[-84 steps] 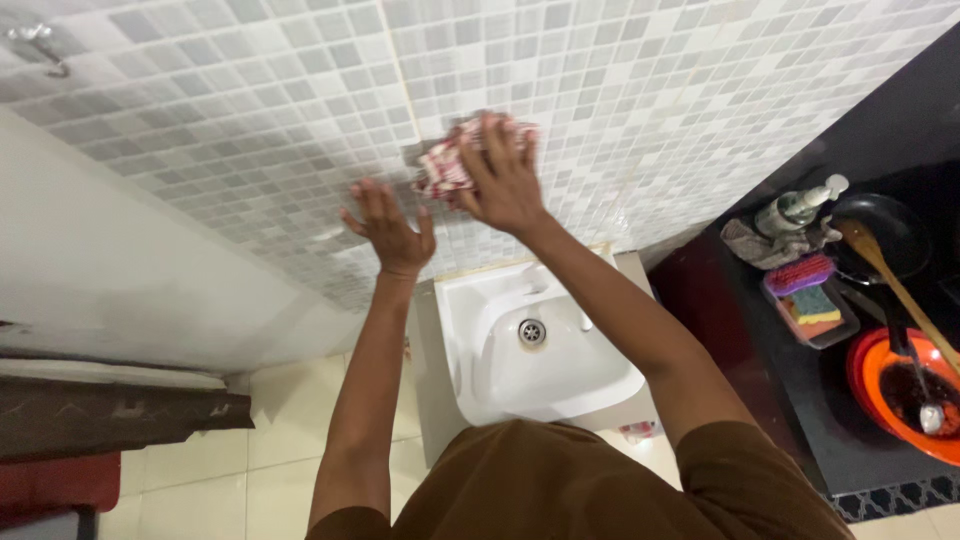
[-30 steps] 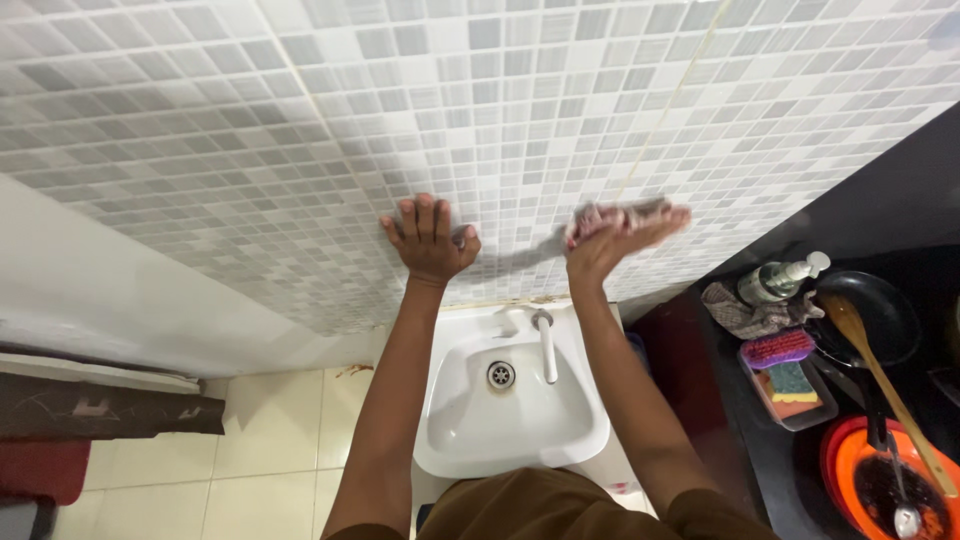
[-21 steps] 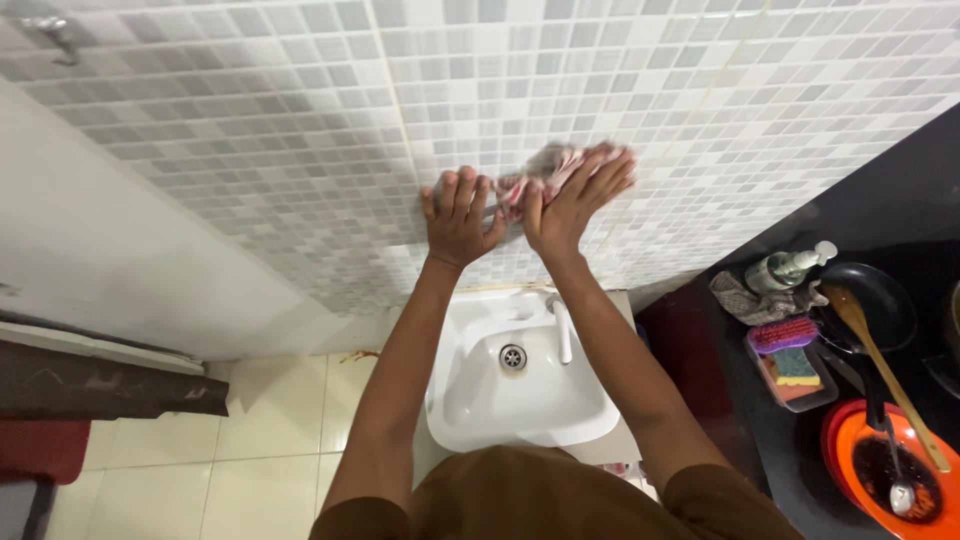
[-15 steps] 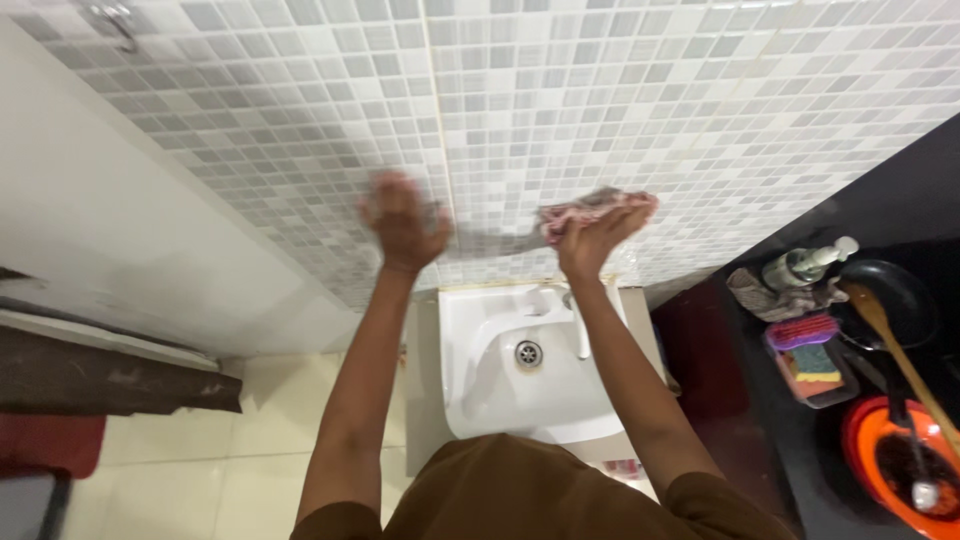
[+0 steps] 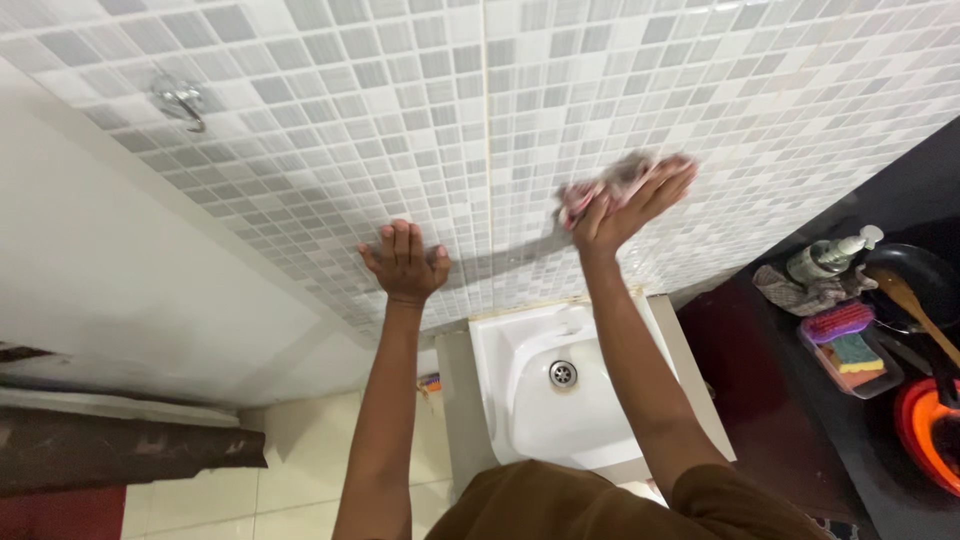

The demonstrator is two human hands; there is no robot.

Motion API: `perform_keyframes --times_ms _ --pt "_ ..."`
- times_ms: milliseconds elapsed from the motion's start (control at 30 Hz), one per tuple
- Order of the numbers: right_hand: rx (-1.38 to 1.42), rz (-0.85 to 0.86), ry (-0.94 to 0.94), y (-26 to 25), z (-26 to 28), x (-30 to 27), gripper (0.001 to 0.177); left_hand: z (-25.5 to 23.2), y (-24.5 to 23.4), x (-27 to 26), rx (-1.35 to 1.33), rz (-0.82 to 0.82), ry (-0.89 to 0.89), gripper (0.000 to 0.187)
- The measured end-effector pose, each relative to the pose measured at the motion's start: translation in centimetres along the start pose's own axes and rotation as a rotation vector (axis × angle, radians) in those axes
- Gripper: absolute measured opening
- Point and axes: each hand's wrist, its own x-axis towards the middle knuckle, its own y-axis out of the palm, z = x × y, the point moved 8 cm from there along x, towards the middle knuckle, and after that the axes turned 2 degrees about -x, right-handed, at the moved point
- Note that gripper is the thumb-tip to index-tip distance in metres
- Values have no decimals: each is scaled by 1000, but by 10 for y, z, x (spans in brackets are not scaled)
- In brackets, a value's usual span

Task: The person cleans a white wall-mounted sink using a red and white checkered cloth. They wipe the sink basin, faucet, and the tiled wall above the sink repeatedly.

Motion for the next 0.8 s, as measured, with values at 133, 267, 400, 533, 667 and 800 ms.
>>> perform_keyframes --times_ms 133,267,400,533,667,800 --pt "24 116 -14 6 -20 -91 75 1 -2 3 -41 -15 16 61" --pt "123 241 515 4 -75 -174 76 1 -7 5 -85 -37 32 61" --pt "312 112 874 7 -72 -167 74 2 -7 4 -83 -18 22 61" --pt "595 -157 965 4 -22 -75 74 3 -6 0 -113 16 -2 62" --pt "737 -231 753 2 30 9 73 5 -4 -2 -132 -17 17 62" --pt "168 13 154 30 88 13 80 6 -1 -7 -127 2 8 62"
